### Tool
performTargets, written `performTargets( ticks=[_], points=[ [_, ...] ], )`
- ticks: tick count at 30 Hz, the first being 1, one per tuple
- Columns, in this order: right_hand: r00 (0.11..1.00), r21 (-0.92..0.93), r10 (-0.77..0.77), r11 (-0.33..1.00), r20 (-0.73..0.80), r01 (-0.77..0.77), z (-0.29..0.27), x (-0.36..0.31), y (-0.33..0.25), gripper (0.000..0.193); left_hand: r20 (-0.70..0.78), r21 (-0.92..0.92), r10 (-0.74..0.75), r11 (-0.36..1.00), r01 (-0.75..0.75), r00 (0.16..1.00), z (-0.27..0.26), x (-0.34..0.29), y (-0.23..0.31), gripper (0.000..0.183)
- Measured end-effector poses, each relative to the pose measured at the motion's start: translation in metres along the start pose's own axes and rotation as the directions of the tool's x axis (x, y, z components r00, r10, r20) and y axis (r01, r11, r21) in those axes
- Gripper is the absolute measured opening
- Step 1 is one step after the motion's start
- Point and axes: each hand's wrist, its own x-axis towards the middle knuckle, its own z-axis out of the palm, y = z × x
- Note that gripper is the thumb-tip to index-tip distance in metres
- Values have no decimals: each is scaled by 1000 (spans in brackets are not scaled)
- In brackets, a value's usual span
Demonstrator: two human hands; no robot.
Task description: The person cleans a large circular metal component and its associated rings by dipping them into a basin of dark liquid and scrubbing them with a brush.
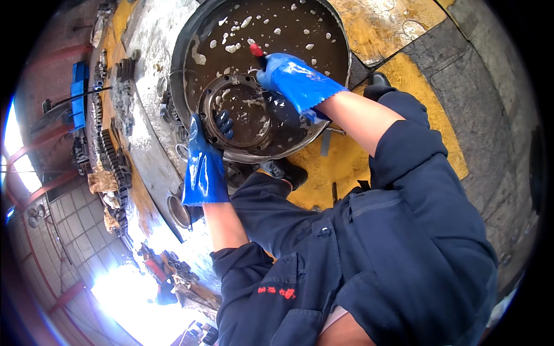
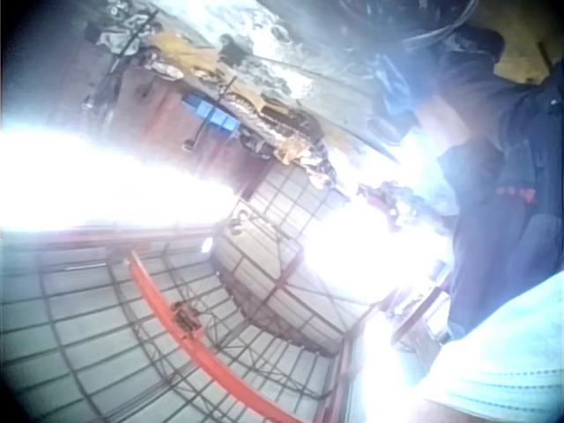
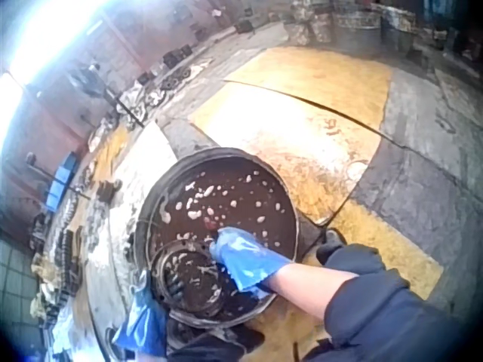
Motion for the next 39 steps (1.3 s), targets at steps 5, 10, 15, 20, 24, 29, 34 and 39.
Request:
performTargets(
  ticks=[5,10,15,20,24,29,34,39],
  points=[
    [558,-153,-809,584,-186,797,21,-13,-2,38,2,0,-18,1000,18,1000,8,3,4,85],
    [709,-439,-700,667,-92,602,37,-22,-30,25,-11,44,-6,999,6,1000,0,-3,2,85],
    [847,-390,-530,789,-43,474,55,-14,-10,25,-49,9,-18,1000,18,999,4,0,3,82],
    [910,-379,-375,828,176,414,53,-33,-16,27,-27,15,-14,1000,14,1000,1,0,1,82],
    [904,-185,-343,901,256,394,37,-46,-16,32,-68,22,-18,1000,19,998,5,-4,2,85],
    [934,383,-321,852,-155,356,22,-47,-26,37,-32,45,-15,999,17,999,0,-4,4,98],
    [845,685,-474,531,-247,498,46,-11,-32,22,0,12,9,1000,-9,1000,8,-4,1,113],
    [799,590,-588,604,-126,537,61,-66,-39,16,-90,-157,-2,987,-12,996,-12,0,3,111]
  ],
)
